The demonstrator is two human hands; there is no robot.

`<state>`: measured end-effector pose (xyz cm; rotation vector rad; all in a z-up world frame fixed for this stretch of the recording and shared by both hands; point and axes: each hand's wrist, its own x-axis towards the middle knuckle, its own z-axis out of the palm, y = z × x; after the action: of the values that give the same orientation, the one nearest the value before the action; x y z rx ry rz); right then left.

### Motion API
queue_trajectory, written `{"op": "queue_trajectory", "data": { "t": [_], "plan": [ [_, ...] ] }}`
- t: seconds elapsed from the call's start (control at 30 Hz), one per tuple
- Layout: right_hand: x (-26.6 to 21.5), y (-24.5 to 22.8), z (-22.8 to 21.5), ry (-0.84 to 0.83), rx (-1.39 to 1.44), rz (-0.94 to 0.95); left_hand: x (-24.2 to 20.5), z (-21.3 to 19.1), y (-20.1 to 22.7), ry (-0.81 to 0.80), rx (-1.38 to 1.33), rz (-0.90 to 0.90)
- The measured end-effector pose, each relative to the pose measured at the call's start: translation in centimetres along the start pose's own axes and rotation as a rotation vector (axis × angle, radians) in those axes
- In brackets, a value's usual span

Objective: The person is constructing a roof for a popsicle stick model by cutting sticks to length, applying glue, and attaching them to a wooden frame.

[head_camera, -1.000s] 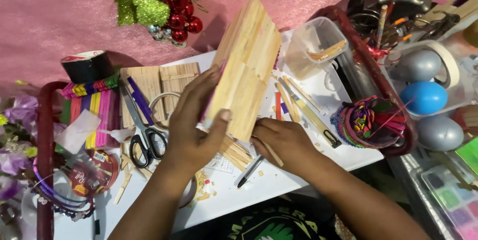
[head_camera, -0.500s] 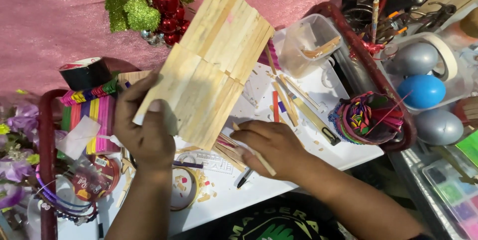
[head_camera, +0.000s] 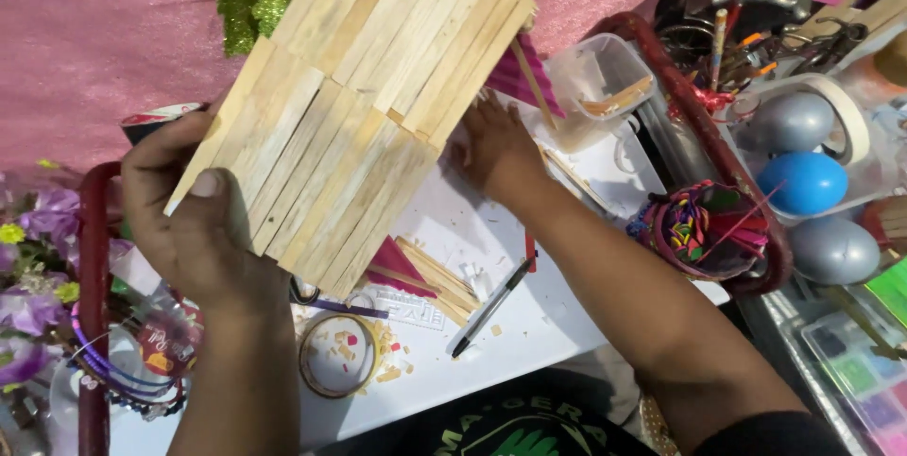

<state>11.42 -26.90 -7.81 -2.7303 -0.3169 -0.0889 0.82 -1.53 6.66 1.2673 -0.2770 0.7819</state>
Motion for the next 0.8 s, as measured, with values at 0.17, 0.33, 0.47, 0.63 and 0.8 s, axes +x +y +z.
{"op": "queue_trajectory", "data": {
  "t": [0.17,0.33,0.47,0.63,0.8],
  "plan": [
    [-1.8,-4.9,-3.2,-0.207,0.04,-0.018,0.7,-0.5,-0.1,-0.037,-0.024,0.007],
    [-6.2,-4.2,-0.1,0.091,0.19,-0.55,1.1,-0.6,-0.7,-0.043,0.026,-0.004],
    [-9.0,-5.0,-2.2,-0.205,0.111,-0.599,0.9,0.7,-2.0,-0.126,-0.021,0.046],
    [-12.1,-2.7,-3.8,-0.023,0.179,-0.573,0.0,2.3,-2.5,-0.272,0.055,0.126],
    [-13.2,-1.9,-4.9,0.154,0.142,-0.626,-0.9,3.7,-3.7,-0.409,0.101,0.164]
  ]
}}
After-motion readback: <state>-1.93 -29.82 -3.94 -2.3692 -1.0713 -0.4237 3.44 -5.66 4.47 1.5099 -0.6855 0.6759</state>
